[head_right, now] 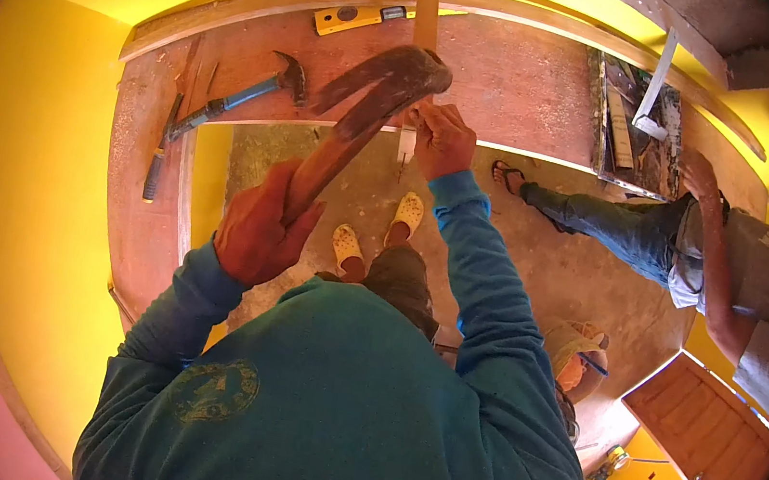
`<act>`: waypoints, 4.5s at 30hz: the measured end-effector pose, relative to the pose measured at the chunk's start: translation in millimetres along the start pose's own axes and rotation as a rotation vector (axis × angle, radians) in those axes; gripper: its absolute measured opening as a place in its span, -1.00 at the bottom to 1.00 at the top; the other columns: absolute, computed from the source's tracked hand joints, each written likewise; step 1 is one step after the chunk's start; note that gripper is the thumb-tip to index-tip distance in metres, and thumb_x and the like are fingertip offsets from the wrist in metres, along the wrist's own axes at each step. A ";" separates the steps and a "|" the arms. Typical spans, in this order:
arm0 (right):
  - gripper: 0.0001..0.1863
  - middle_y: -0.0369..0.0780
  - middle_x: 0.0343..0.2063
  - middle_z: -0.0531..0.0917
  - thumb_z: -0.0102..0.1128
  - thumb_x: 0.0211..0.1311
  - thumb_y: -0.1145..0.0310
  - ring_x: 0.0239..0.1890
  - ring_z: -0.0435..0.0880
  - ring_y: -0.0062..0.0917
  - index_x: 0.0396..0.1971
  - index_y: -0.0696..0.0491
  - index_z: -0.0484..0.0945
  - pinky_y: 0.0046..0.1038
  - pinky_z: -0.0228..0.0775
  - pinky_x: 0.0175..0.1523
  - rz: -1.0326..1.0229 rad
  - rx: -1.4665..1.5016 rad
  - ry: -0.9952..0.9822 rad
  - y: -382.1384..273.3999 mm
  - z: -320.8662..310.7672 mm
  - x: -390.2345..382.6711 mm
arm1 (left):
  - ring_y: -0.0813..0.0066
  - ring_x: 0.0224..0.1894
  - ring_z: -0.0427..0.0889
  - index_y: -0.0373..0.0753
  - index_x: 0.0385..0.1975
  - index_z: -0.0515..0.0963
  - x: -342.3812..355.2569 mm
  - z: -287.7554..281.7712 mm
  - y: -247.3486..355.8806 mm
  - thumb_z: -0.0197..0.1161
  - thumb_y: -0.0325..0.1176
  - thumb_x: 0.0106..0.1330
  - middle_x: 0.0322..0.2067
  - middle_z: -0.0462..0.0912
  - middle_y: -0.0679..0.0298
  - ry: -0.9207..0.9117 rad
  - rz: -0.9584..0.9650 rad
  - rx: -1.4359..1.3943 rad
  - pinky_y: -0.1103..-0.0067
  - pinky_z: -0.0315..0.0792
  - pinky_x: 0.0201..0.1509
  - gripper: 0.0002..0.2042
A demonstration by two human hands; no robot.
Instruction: The person saws a piece of wood by hand and then hammers nails into wood pieces to assemble a frame.
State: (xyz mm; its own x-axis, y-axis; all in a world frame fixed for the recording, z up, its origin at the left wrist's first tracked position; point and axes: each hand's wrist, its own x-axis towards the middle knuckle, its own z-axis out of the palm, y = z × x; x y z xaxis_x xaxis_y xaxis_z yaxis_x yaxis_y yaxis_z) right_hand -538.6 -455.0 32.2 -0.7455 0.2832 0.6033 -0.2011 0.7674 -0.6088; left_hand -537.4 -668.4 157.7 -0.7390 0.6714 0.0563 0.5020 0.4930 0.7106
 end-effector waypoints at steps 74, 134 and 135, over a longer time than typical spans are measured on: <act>-0.82 -0.28 -0.45 0.53 -0.05 -0.02 0.38 -0.30 0.45 -0.42 -0.36 0.02 0.43 -0.45 0.31 -0.26 0.732 0.803 -0.236 73.9 64.0 15.8 | 0.02 -0.62 0.38 -0.33 -0.27 0.19 0.3 -20.4 10.4 0.06 -0.43 -0.06 -0.67 0.38 -0.02 0.044 0.021 -0.112 0.30 0.22 -0.61 -0.67; -0.81 -0.34 -0.64 0.44 0.04 -0.04 0.30 -0.65 0.38 -0.68 -0.54 0.13 0.42 -0.63 0.26 -0.58 1.021 0.847 -0.371 51.5 48.1 42.9 | -0.04 -0.66 0.38 -0.28 -0.38 0.20 34.6 13.3 -50.4 0.06 -0.38 -0.09 -0.75 0.38 0.01 -0.317 -0.113 0.300 0.28 0.25 -0.63 -0.72; -0.81 -0.34 -0.65 0.44 0.04 -0.05 0.30 -0.65 0.39 -0.68 -0.54 0.14 0.42 -0.63 0.27 -0.58 1.000 0.928 -0.285 52.0 54.8 42.7 | -0.04 -0.64 0.38 -0.28 -0.39 0.21 31.1 12.6 -50.9 0.05 -0.38 -0.09 -0.74 0.38 0.00 -0.258 -0.094 0.289 0.27 0.25 -0.61 -0.73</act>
State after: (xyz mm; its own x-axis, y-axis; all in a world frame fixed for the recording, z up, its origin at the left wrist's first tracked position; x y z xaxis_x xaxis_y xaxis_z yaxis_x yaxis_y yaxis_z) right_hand -615.7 -434.5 -1.9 -0.9011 0.2673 -0.3415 0.2281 -0.3775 -0.8975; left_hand -580.2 -665.6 114.4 -0.6689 0.7149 -0.2034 0.5706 0.6693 0.4758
